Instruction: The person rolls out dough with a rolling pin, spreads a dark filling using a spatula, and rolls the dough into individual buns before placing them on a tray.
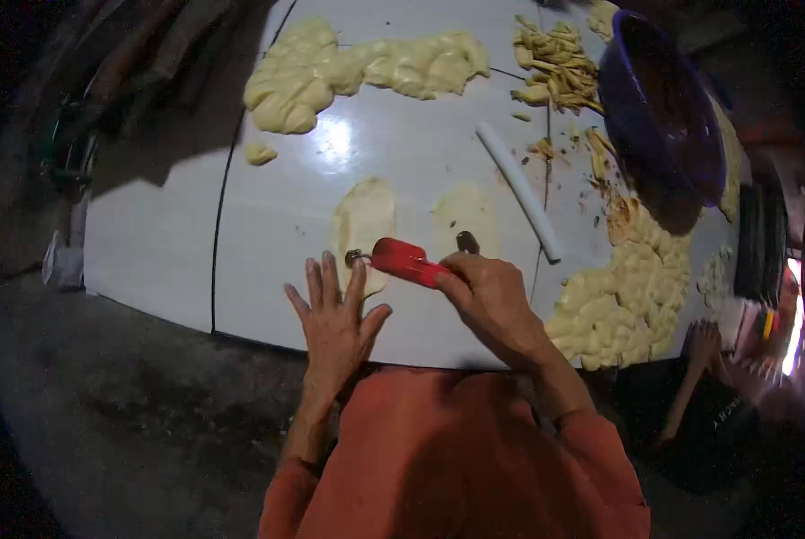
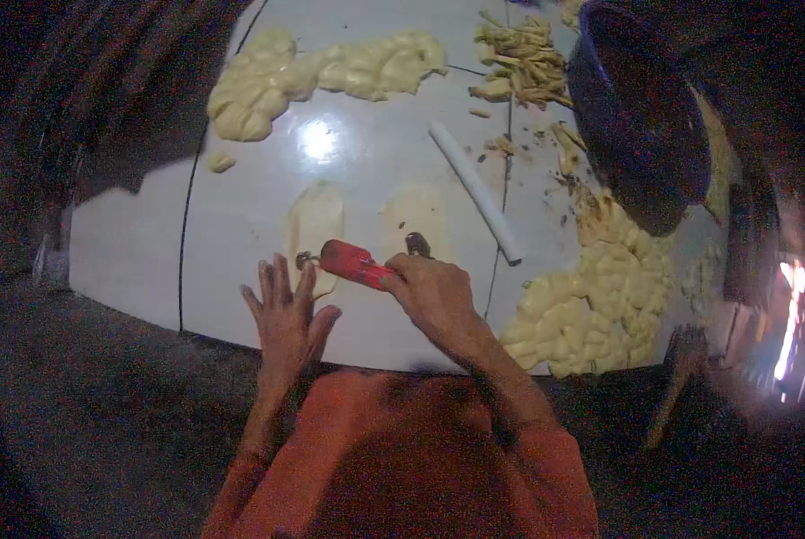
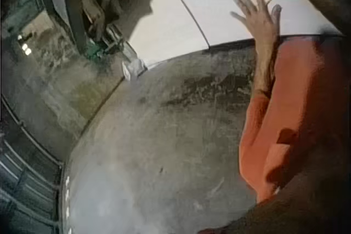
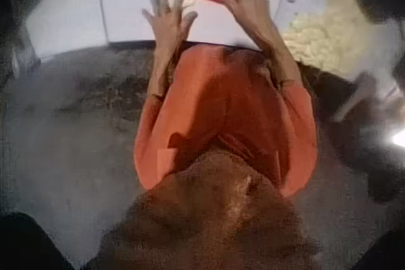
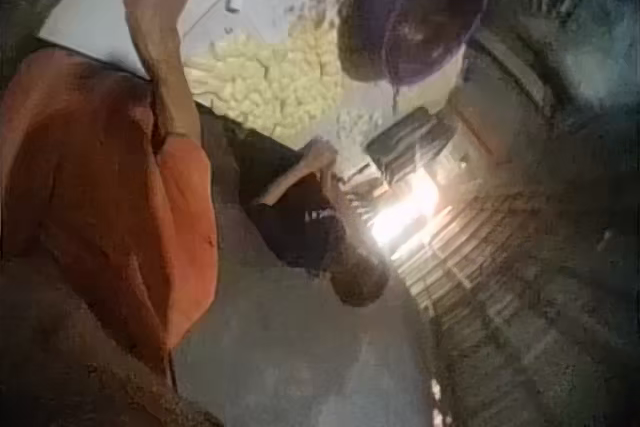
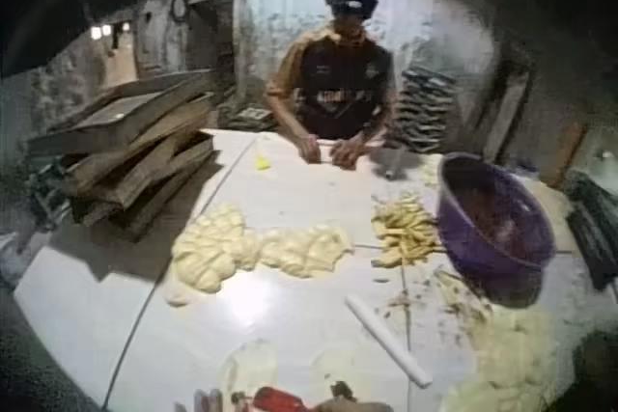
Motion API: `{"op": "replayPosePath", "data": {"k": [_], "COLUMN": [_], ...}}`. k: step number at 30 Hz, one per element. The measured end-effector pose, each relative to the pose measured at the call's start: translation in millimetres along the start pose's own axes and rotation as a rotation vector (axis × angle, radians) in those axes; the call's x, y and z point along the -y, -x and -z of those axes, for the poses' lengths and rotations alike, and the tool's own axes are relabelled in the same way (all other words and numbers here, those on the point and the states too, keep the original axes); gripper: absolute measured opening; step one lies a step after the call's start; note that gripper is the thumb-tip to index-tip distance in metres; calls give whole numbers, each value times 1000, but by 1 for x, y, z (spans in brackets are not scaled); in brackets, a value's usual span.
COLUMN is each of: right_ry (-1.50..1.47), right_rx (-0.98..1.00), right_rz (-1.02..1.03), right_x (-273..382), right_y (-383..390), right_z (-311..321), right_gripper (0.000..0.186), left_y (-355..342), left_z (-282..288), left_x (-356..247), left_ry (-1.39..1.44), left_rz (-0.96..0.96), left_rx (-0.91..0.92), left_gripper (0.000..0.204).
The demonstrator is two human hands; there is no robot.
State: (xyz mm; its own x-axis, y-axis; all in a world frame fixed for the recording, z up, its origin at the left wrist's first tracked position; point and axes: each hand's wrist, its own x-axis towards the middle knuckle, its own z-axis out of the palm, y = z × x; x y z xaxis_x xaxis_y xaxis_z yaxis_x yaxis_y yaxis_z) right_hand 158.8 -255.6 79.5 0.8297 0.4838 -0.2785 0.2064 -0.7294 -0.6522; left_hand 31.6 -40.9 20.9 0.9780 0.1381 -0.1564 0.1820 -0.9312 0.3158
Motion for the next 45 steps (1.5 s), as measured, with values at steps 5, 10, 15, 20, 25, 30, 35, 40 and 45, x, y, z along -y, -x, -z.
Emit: {"op": "replayPosePath", "data": {"k": [5, 10, 15, 20, 25, 30, 35, 40, 45], "right_ry": [-571, -786, -487, -138, 214, -203, 212, 307, 259], "right_rx": [22, -419, -774, -651, -750, -663, -805, -746, -691], "right_rz": [-178, -422, -609, -770, -637, -715, -813, -887, -808], "right_x": [-37, -96, -158, -164, -218, -162, -176, -183, -173], "right_y": [0, 21, 39, 11, -53, -69, -13, -25, -18], "right_z": [36, 89, 104, 123, 106, 137, 118, 124, 98], "right_gripper": [35, 30, 33, 35, 36, 34, 29, 28, 25], "left_y": [5, -38, -109, -169, -194, -217, -223, -225, -229], "left_z": [8, 15, 19, 4, -1, -36, -25, -11, 10], "left_x": [13, -23, -103, -161, -199, -174, -169, -157, -124], "left_ry": [-3, 69, 129, 169, 13, 72, 27, 44, 32], "left_rz": [0, -278, -539, -702, -778, -901, -879, -897, -847], "left_rx": [-72, -183, -141, -89, 46, -176, -104, -122, -92], "left_gripper": [77, 70, 56, 49, 31, 13, 11, 11, 18]}}
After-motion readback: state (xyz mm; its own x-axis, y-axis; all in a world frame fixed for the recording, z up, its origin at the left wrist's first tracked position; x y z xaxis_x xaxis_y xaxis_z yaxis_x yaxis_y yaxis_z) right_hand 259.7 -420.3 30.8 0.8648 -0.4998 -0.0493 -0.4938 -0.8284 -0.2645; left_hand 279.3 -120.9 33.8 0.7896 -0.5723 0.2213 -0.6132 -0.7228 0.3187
